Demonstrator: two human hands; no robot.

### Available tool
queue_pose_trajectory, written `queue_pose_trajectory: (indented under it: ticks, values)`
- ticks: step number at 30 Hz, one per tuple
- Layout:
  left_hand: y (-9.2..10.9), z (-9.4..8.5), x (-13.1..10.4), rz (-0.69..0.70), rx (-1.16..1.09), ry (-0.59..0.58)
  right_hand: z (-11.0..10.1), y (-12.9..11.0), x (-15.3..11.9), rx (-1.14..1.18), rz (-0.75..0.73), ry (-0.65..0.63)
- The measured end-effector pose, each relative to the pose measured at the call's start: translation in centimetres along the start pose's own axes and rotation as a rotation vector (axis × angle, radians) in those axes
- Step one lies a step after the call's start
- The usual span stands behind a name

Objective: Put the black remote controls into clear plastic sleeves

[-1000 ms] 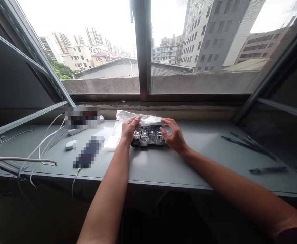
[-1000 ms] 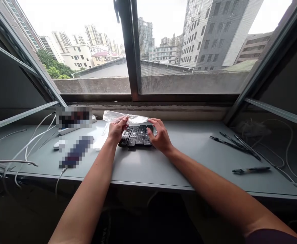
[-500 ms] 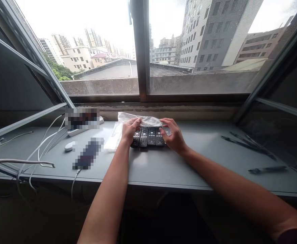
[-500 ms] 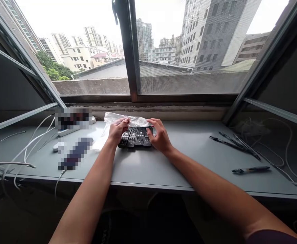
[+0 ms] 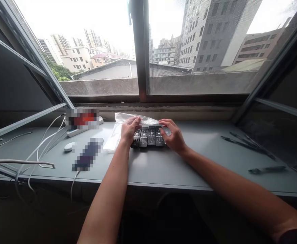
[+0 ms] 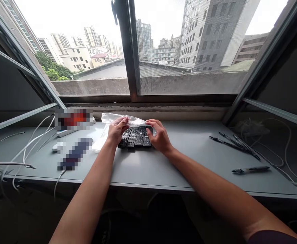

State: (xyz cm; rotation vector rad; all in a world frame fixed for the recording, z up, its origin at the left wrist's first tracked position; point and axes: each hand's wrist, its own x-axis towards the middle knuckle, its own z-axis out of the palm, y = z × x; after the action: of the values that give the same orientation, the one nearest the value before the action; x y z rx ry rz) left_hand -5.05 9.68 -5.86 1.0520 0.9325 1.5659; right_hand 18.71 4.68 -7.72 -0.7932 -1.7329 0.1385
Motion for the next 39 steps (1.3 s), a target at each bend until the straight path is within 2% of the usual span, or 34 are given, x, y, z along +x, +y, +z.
queue_pose_trajectory:
  ticks: [5,12,15,21,26,35,39]
  values:
    - [0.00,0.14,-0.13,0.008,0.026,-0.036,0.03,-0.26,0.03,0.006,-0.043,-0.026]
    - [-0.11,-0.10,0.12,0.032,0.011,-0.011,0.01,-0.23,-0.12,-0.006,-0.031,-0.018]
    - [0.04,0.06,-0.03,0.023,0.027,-0.001,0.02,-0.39,-0.19,0.004,-0.031,-0.048]
    - [0.37,0.58,-0.52,0.006,0.063,-0.018,-0.12,-0.70,0.08,0.017,-0.122,-0.088]
    - [0.00,0.30,-0.31,0.013,0.054,-0.054,-0.17,-0.48,0.01,0.032,-0.091,-0.149]
    - [-0.44,0.10,0.34,0.044,-0.034,0.049,-0.20,-0.52,-0.07,0.019,-0.074,-0.134]
    - [-0.41,0.26,0.26,0.031,-0.057,0.035,-0.07,-0.24,-0.10,0.021,-0.099,-0.139]
